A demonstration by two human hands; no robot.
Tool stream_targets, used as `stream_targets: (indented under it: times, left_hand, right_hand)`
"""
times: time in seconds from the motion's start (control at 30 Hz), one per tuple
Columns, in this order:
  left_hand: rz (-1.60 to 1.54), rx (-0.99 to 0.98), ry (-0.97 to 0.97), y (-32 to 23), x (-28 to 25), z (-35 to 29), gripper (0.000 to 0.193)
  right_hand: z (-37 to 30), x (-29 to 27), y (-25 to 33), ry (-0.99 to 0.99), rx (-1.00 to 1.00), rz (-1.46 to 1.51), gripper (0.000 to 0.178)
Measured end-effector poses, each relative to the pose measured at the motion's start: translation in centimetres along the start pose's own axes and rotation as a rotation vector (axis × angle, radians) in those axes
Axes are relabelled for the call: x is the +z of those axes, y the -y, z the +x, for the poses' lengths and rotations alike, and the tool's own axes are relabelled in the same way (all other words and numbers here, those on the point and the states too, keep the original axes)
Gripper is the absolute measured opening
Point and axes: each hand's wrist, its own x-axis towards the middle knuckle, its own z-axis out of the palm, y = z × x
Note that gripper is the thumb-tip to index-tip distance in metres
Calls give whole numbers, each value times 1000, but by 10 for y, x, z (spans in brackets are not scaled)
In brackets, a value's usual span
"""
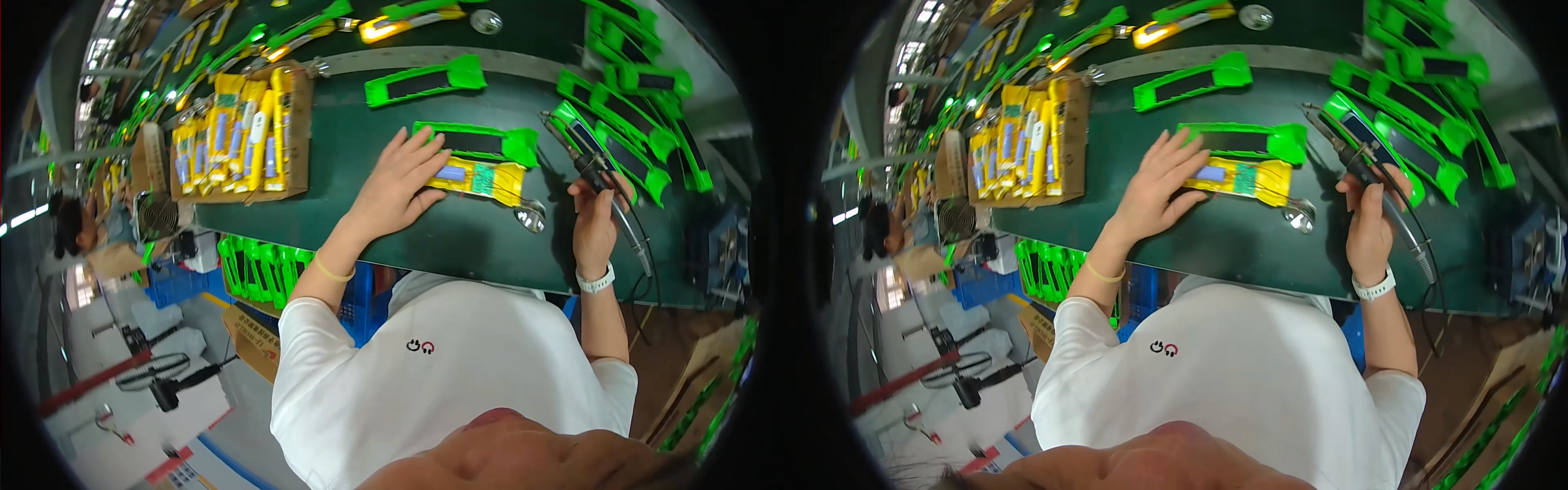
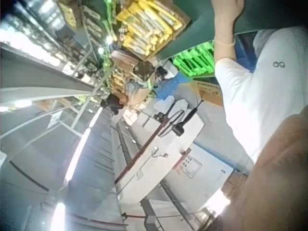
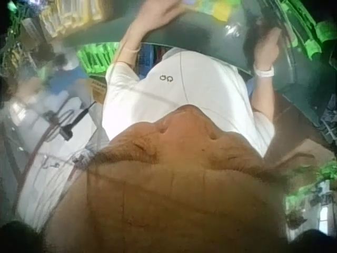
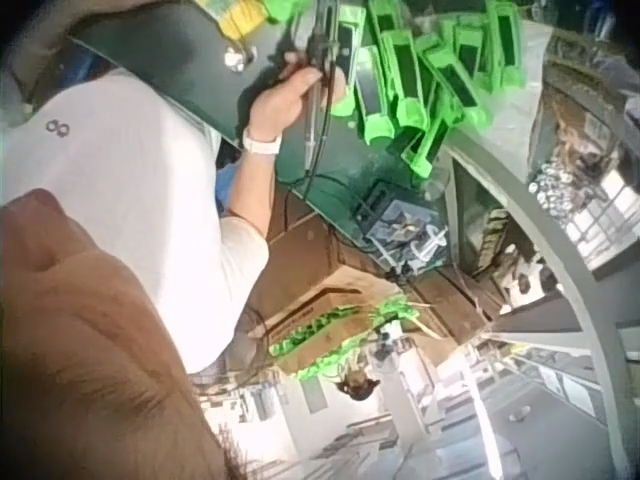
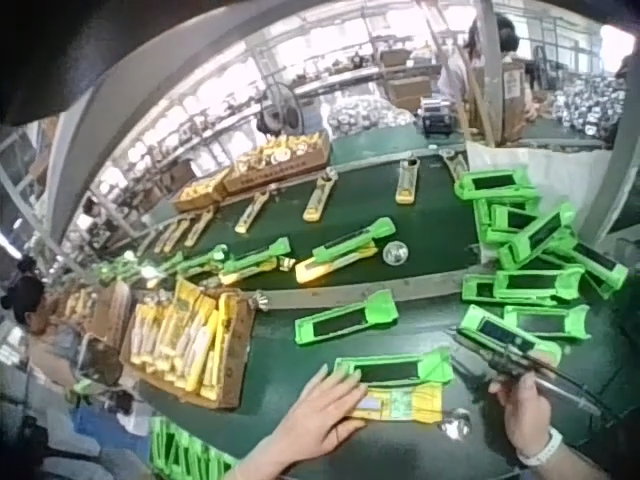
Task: Soldering electrical components and solar panels into green plastic flashlight housings on an assembly line.
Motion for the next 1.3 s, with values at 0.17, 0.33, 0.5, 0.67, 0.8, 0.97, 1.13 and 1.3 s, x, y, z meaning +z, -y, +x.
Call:
stream_targets:
  times: [0.17,0.33,0.5,0.67,0.8,0.97,1.13,1.3]
  left_hand:
    - [72,192,-156,-15,23,11,30]
    - [-432,-235,-101,-26,29,13,19]
    - [-244,15,-80,-23,28,22,10]
    - [-243,-221,-92,-34,27,23,10]
    - [-178,-167,-81,-31,27,24,10]
    - [-174,-153,-81,-30,27,25,11]
    - [-155,-151,-65,-31,27,25,11]
    - [-147,-180,-53,-33,26,26,11]
  right_hand:
    - [-16,-13,7,-77,-1,124,28]
    - [-22,-5,15,-53,121,97,28]
    - [-15,6,19,53,160,47,28]
    - [-19,5,7,133,159,-43,28]
    - [-20,7,5,168,188,-55,28]
    - [-21,7,3,204,200,-56,28]
    - [-20,10,4,169,231,-41,28]
    - [-19,5,6,151,188,-3,27]
